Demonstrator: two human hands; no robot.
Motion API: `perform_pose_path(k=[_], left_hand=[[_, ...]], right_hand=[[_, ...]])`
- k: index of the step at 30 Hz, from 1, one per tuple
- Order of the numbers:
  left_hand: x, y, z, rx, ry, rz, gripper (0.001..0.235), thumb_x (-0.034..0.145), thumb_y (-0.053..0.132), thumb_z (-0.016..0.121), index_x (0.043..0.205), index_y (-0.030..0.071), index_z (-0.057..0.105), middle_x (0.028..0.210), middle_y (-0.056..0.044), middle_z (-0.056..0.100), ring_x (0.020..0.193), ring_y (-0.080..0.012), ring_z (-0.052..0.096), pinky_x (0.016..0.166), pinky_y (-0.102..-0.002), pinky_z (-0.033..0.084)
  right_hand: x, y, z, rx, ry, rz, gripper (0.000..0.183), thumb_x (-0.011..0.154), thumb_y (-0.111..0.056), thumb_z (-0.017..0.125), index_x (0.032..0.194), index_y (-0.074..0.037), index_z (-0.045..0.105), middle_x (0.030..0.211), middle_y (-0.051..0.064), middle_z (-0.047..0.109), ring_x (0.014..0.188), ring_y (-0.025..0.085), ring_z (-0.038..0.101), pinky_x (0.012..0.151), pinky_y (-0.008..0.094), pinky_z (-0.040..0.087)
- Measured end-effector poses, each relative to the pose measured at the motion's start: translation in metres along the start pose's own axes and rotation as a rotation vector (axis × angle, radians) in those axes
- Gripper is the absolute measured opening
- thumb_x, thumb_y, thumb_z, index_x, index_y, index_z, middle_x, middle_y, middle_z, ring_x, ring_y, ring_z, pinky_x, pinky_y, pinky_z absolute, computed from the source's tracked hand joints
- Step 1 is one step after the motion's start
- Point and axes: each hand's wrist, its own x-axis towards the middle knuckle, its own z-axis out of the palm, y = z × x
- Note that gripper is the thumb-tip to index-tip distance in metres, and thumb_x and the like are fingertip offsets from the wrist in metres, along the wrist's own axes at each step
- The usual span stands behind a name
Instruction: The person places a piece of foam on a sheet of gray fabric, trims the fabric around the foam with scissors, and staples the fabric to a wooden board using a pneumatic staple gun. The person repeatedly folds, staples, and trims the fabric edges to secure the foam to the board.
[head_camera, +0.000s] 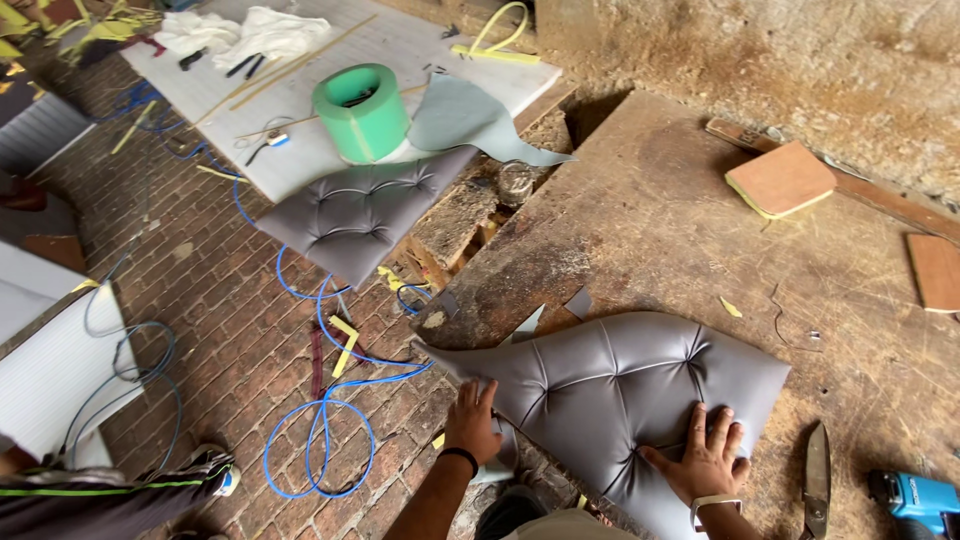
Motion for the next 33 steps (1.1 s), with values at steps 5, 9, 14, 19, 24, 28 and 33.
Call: perform_pose_path(k=[5, 9, 14, 19, 24, 28, 33], left_hand=[[0.035, -0.007, -0.018, 0.210, -0.068, 0.091, 0.108, 0.078, 0.006, 0.078, 0.162, 0.029, 0.015, 0.171, -0.015, 0.008, 0.157, -0.0342, 0.009, 0.124, -0.060, 0.012], [0.082, -0.024, -0.031, 0.244, -0.019, 0.302, 0.110, 0.076, 0.007, 0.077, 0.161, 0.029, 0.012, 0.162, -0.021, 0.021, 0.151, -0.0402, 0.019, 0.120, -0.064, 0.015], [0.114, -0.033, -0.059, 0.236, -0.162, 0.496, 0.117, 0.065, 0.021, 0.085, 0.162, 0.024, 0.020, 0.135, -0.024, 0.045, 0.128, -0.0472, 0.044, 0.108, -0.057, 0.039], [0.142, -0.065, -0.124, 0.088, -0.130, 0.687, 0.121, 0.059, 0.030, 0.089, 0.162, 0.020, 0.027, 0.127, -0.025, 0.049, 0.118, -0.0452, 0.050, 0.098, -0.056, 0.045], [0.164, -0.181, -0.195, -0.151, 0.084, 0.555, 0.119, 0.053, 0.031, 0.096, 0.155, 0.024, 0.034, 0.127, -0.022, 0.052, 0.115, -0.0413, 0.053, 0.096, -0.053, 0.047], [0.182, -0.303, -0.252, -0.067, 0.288, 0.420, 0.135, 0.043, 0.021, 0.098, 0.156, 0.024, 0.026, 0.124, -0.021, 0.056, 0.113, -0.0420, 0.055, 0.100, -0.053, 0.046], [0.257, -0.426, -0.334, 0.236, 0.621, -0.021, 0.081, 0.073, 0.021, 0.085, 0.146, 0.030, 0.052, 0.146, -0.014, 0.057, 0.134, -0.0358, 0.055, 0.106, -0.050, 0.046]], right_hand=[[-0.004, -0.007, -0.008, -0.053, -0.021, 0.012, 0.142, 0.062, -0.089, 0.072, 0.164, -0.027, -0.006, 0.170, 0.015, -0.018, 0.156, 0.035, -0.017, 0.119, 0.061, 0.010], [0.002, 0.002, 0.000, 0.023, 0.051, 0.035, 0.139, 0.057, -0.088, 0.072, 0.163, -0.034, 0.000, 0.172, 0.008, -0.015, 0.158, 0.029, -0.008, 0.124, 0.057, 0.010], [0.010, 0.017, 0.025, 0.460, 0.423, 0.551, 0.119, 0.077, -0.083, 0.072, 0.154, 0.003, 0.041, 0.159, 0.031, 0.034, 0.145, 0.049, 0.034, 0.114, 0.058, 0.033], [0.032, -0.016, -0.010, 0.931, 0.421, 0.740, 0.069, 0.102, -0.054, 0.066, 0.120, 0.012, 0.068, 0.111, 0.035, 0.069, 0.104, 0.047, 0.064, 0.102, 0.053, 0.046], [0.089, -0.168, -0.092, 1.318, 0.519, 0.399, 0.059, 0.086, -0.027, 0.079, 0.140, -0.008, 0.061, 0.124, 0.013, 0.068, 0.103, 0.021, 0.066, 0.086, 0.037, 0.053], [0.139, -0.342, -0.148, 1.013, 0.244, 0.021, 0.083, 0.079, -0.032, 0.085, 0.150, -0.011, 0.046, 0.132, 0.022, 0.063, 0.112, 0.031, 0.066, 0.090, 0.044, 0.056], [0.132, -0.529, -0.154, 1.250, -0.083, -0.311, 0.071, 0.081, -0.016, 0.079, 0.139, -0.007, 0.040, 0.124, 0.019, 0.071, 0.109, 0.027, 0.072, 0.089, 0.035, 0.061]])
